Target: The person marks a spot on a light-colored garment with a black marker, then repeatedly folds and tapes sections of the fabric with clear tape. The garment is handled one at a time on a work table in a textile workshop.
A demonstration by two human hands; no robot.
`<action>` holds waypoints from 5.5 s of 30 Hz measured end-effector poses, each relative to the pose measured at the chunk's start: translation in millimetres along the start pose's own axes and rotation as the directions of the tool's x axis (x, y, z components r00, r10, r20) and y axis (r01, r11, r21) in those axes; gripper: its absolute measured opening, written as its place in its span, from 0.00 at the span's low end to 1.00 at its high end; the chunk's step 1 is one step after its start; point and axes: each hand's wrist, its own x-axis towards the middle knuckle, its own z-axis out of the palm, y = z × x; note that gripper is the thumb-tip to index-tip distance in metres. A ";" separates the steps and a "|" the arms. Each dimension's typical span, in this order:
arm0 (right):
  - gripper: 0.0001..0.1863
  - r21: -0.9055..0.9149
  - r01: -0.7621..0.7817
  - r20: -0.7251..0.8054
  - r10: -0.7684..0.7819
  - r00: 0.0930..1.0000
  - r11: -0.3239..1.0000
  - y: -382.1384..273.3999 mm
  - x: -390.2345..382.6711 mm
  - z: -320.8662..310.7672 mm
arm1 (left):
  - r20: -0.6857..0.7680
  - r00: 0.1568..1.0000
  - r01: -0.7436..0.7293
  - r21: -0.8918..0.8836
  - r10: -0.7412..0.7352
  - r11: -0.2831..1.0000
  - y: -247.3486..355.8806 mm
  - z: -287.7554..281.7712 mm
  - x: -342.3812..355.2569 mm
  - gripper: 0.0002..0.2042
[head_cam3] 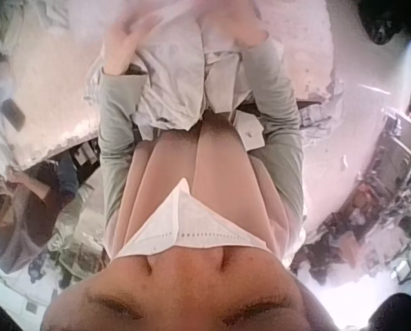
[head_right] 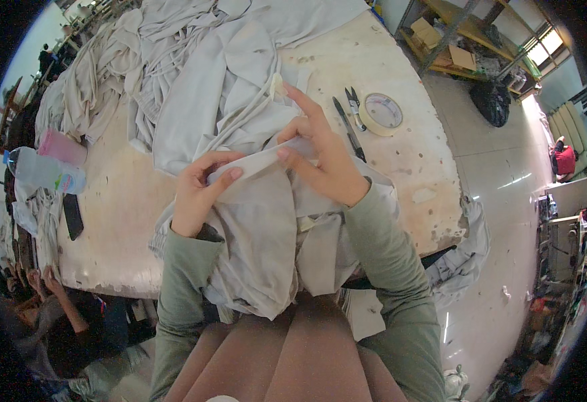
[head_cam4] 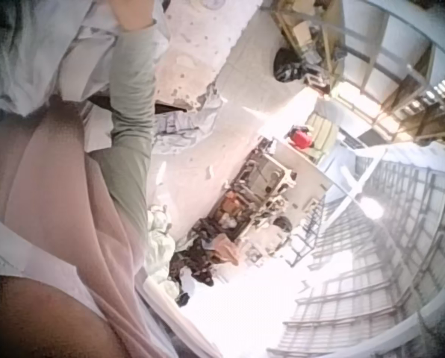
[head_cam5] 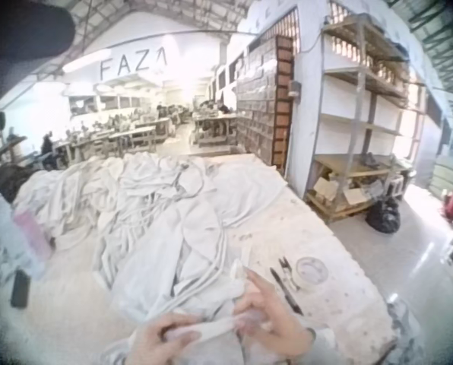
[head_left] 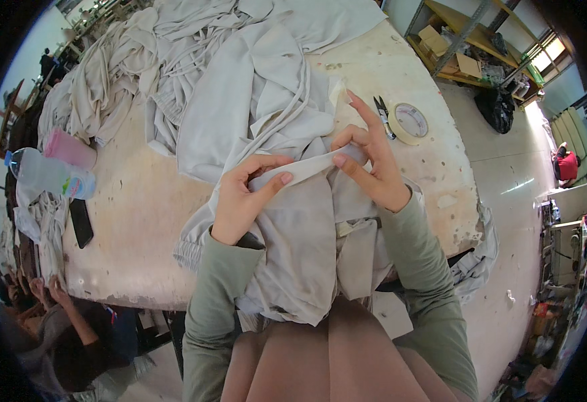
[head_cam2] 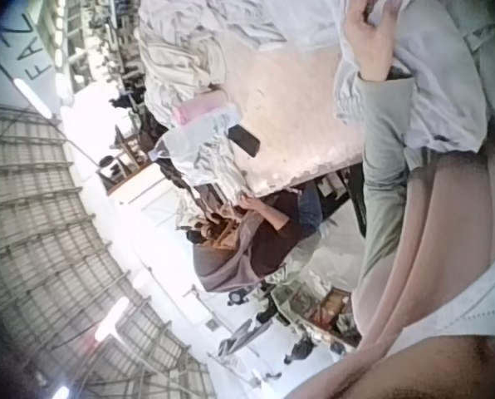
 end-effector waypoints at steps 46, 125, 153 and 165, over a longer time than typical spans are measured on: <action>0.09 0.241 -0.288 0.000 0.297 0.955 0.927 19.1 -6.2 40.8 | -0.086 0.891 -0.307 0.609 0.446 0.731 -3.5 20.9 -7.7 0.10; 0.22 -0.590 -0.307 -0.407 0.054 0.912 0.747 40.3 -3.9 -75.4 | -0.486 0.502 0.343 0.871 0.716 0.350 9.4 -170.0 -34.3 0.23; 0.09 -0.186 -0.111 0.208 0.150 0.967 0.976 23.0 3.3 -15.5 | -0.179 0.979 0.179 0.558 -0.093 0.810 -15.7 -34.1 -152.1 0.08; 0.09 -0.180 -0.015 0.326 0.074 0.942 0.984 13.8 5.1 -30.6 | -0.387 0.921 0.154 0.477 0.049 0.865 4.4 -81.2 -148.5 0.05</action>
